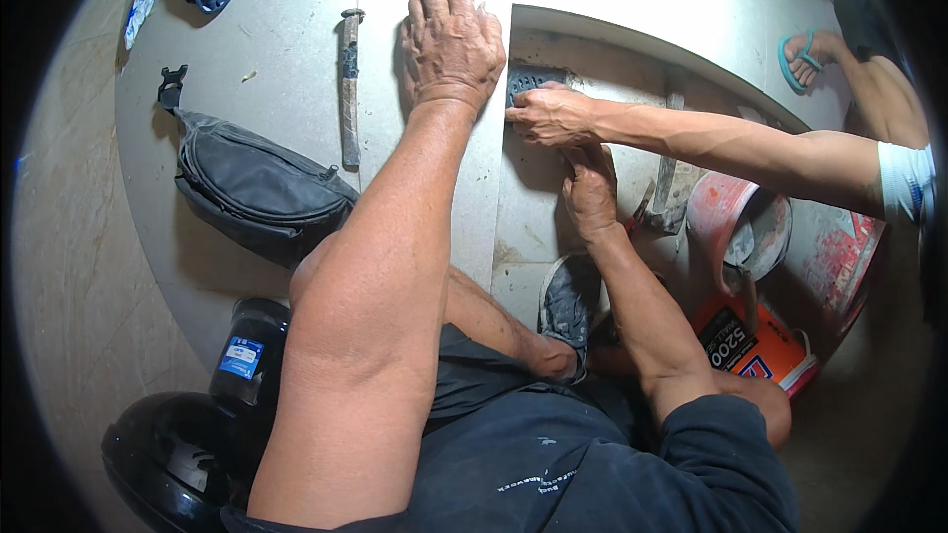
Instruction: The person scoops cement from a bucket using a trowel and applies it to the back of a square drain cover. They then place the cover into a floor opening and tap it with a hammer to secure it in place.
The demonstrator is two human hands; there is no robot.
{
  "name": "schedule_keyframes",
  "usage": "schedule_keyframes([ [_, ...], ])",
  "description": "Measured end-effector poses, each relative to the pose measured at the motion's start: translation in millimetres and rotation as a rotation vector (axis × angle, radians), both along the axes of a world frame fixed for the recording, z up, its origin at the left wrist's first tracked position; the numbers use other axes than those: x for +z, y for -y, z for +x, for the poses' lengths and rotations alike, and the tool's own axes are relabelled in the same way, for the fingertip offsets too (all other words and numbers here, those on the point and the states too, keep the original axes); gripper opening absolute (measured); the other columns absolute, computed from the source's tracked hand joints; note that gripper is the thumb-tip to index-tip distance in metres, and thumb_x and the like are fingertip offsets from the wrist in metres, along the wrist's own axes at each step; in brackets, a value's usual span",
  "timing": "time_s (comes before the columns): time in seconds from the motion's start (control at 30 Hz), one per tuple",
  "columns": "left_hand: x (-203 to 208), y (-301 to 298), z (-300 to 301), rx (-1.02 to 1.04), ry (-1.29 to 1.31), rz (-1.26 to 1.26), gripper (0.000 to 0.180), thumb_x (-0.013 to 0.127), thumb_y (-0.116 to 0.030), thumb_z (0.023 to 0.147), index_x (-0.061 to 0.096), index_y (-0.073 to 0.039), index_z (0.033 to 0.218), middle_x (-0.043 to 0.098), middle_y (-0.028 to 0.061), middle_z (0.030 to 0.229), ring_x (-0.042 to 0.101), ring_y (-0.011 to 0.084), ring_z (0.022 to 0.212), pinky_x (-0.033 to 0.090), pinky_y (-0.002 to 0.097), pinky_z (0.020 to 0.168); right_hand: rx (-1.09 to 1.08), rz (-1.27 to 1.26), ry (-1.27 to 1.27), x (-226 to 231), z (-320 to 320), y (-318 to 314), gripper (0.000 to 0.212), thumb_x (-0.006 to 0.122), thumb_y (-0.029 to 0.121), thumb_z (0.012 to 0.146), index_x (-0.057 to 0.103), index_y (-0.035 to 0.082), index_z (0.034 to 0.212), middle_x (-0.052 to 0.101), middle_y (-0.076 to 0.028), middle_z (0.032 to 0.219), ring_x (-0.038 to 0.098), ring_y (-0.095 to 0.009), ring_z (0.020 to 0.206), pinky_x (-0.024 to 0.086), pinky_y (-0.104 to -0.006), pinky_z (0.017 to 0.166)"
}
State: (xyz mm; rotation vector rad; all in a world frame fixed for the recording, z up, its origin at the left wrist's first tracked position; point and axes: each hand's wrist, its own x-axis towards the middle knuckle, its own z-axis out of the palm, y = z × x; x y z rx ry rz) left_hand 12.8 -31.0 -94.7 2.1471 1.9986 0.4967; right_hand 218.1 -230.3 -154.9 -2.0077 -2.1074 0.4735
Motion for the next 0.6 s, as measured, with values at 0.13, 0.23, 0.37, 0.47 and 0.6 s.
schedule_keyframes([
  [0.13,-5.4,0.5,-0.2,0.008,0.002,0.06,0.05,0.052,-0.03,0.1,0.052,-0.006,0.144,0.05,0.0192,0.131,0.051,0.033,0.127,0.045,0.0509,0.109,-0.014,-0.004,0.003,-1.7,-1.8,-1.8,0.054,0.073,-0.001,0.074,0.07,0.009,0.127,0.067,-0.012,0.127,0.058,-0.031,0.127,0.043,-0.0429,0.114],
  [0.23,-9.0,1.4,-0.9,0.016,0.005,0.094,0.051,0.052,-0.031,0.1,0.051,-0.005,0.145,0.05,0.0207,0.131,0.051,0.0349,0.128,0.044,0.0519,0.11,0.006,0.013,0.026,-5.7,-2.0,-2.5,0.047,0.073,0.0,0.076,0.074,0.008,0.122,0.07,-0.014,0.124,0.06,-0.03,0.127,0.042,-0.0431,0.115],
  [0.37,-7.8,0.7,2.1,0.017,0.047,0.046,0.053,0.052,-0.031,0.1,0.05,-0.005,0.146,0.049,0.0228,0.137,0.049,0.0368,0.131,0.042,0.0541,0.112,-0.037,-0.011,0.021,-15.0,2.6,6.4,0.051,0.076,-0.001,0.075,0.072,0.006,0.125,0.068,-0.018,0.127,0.06,-0.038,0.125,0.045,-0.0475,0.114],
  [0.47,-10.5,1.0,0.4,0.028,0.025,0.082,0.053,0.052,-0.031,0.1,0.05,-0.005,0.146,0.049,0.0234,0.137,0.049,0.0374,0.132,0.041,0.0547,0.113,-0.025,-0.031,-0.001,-13.6,3.1,7.9,0.061,0.077,-0.001,0.073,0.066,0.007,0.133,0.065,-0.021,0.131,0.059,-0.042,0.124,0.047,-0.0497,0.111],
  [0.6,-7.2,1.0,-0.6,0.026,0.003,0.023,0.053,0.05,-0.031,0.102,0.049,-0.006,0.148,0.047,0.0226,0.142,0.047,0.0363,0.136,0.043,0.0543,0.115,0.002,-0.092,-0.014,-7.0,3.7,4.4,0.073,0.076,-0.002,0.071,0.061,0.01,0.142,0.062,-0.021,0.135,0.059,-0.043,0.123,0.047,-0.05,0.11],
])
